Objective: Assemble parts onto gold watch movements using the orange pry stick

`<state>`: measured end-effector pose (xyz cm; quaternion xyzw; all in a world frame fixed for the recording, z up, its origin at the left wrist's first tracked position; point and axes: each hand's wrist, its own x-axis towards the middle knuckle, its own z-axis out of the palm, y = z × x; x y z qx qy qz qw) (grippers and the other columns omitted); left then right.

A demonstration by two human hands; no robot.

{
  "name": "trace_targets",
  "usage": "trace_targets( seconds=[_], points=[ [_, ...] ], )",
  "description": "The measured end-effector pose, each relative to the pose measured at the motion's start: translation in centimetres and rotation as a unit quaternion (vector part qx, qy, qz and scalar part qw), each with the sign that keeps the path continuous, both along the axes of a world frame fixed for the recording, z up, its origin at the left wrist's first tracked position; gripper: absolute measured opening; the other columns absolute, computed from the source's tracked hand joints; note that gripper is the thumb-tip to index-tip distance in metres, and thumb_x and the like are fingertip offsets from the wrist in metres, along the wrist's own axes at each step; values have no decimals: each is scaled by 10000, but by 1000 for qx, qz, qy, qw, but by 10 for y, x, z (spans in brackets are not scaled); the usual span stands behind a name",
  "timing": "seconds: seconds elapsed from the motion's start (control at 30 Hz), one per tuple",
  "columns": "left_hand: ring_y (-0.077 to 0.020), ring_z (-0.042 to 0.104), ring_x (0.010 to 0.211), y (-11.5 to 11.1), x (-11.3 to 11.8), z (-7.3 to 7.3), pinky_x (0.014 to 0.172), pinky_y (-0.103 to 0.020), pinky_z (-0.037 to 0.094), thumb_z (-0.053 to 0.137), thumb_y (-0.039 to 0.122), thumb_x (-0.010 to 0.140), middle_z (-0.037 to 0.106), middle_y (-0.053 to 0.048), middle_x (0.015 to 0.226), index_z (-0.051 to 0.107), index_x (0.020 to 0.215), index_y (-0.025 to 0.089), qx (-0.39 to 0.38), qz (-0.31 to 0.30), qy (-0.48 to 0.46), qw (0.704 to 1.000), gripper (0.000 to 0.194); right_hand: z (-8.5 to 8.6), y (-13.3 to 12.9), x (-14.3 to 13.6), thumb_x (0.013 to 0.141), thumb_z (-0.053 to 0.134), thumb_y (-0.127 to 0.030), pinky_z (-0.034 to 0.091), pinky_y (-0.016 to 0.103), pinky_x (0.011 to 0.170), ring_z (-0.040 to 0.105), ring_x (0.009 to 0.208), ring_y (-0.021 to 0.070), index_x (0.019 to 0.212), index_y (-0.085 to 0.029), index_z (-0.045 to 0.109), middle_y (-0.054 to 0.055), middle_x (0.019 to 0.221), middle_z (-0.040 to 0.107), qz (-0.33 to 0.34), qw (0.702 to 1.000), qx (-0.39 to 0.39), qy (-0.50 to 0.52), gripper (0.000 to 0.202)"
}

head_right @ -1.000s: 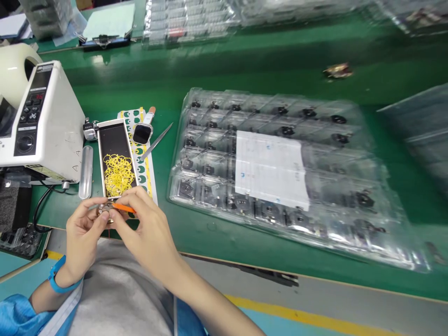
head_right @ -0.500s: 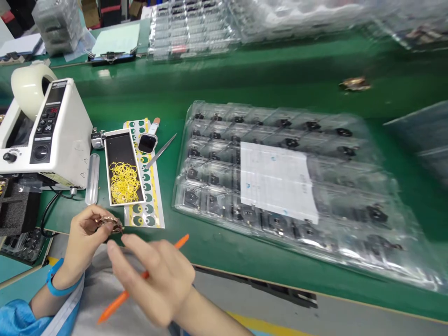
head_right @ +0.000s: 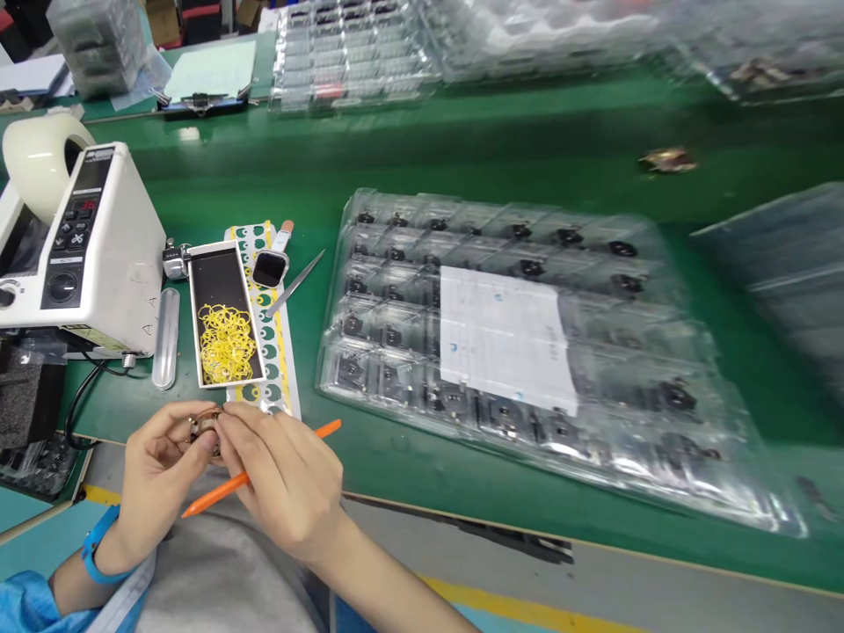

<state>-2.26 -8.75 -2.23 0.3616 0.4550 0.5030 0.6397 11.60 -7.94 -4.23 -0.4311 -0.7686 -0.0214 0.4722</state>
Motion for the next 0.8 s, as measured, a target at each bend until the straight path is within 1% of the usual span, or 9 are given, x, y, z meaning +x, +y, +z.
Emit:
trace_targets(
  seconds=[0.1,0.17,0.2,0.27,0.37,0.47,0.57,0.7,0.8],
  points=[
    [-77,701,638,0,0,-2,649,-110,579,776,277,847,754,31,700,695,919,193,17,-1,-4,1000,137,-1,2,1,929,590,-49,533,280,578,694,693,190,987,-100,629,140,853,768,21,999,34,-1,87],
    [-68,692,603,0,-1,-3,643,-100,571,739,227,873,736,49,649,697,983,207,25,-8,15,1000,119,0,3,3,953,561,-64,523,279,563,689,681,188,964,-88,633,150,848,767,39,998,48,-18,77],
    [-70,700,617,0,-2,-4,654,-97,569,715,191,885,743,49,662,703,1023,216,32,-12,35,999,142,2,4,5,963,546,-70,518,279,558,684,670,185,961,-85,633,152,852,767,46,997,49,-31,88],
    [-79,728,695,-1,-3,-5,693,-92,567,666,120,895,780,33,764,716,1078,234,55,-18,85,995,222,5,5,7,977,522,-79,510,281,549,669,640,176,967,-80,635,153,862,768,55,996,50,-51,114],
    [-87,749,792,-4,-4,-6,732,-78,558,624,51,883,801,18,951,733,1080,252,107,-13,149,983,302,8,5,9,984,501,-78,509,284,548,655,623,174,975,-61,638,166,870,767,63,995,53,-61,138],
    [-79,749,764,-7,-4,-6,725,-71,558,617,24,865,801,22,969,731,1091,253,146,-2,189,971,342,9,5,10,986,490,-76,508,286,544,655,632,179,973,-52,640,168,869,765,69,994,58,-68,152],
    [-79,749,753,-9,-4,-5,715,-68,560,617,14,856,802,22,965,728,1092,245,166,3,204,965,348,7,4,9,986,492,-76,503,281,541,658,643,175,972,-58,638,156,862,765,71,993,63,-69,148],
    [-80,756,791,-8,-3,-5,722,-56,555,612,6,857,801,33,981,720,1091,252,172,8,200,965,356,5,5,9,972,519,-66,504,277,545,661,667,180,967,-56,638,165,842,761,61,994,66,-59,120],
    [-84,760,805,-8,-3,-6,725,-55,557,607,7,860,803,39,970,717,1078,249,161,6,195,967,343,5,7,9,982,496,-73,501,279,536,645,640,177,960,-59,638,160,835,759,70,993,71,-66,145]
  ],
)
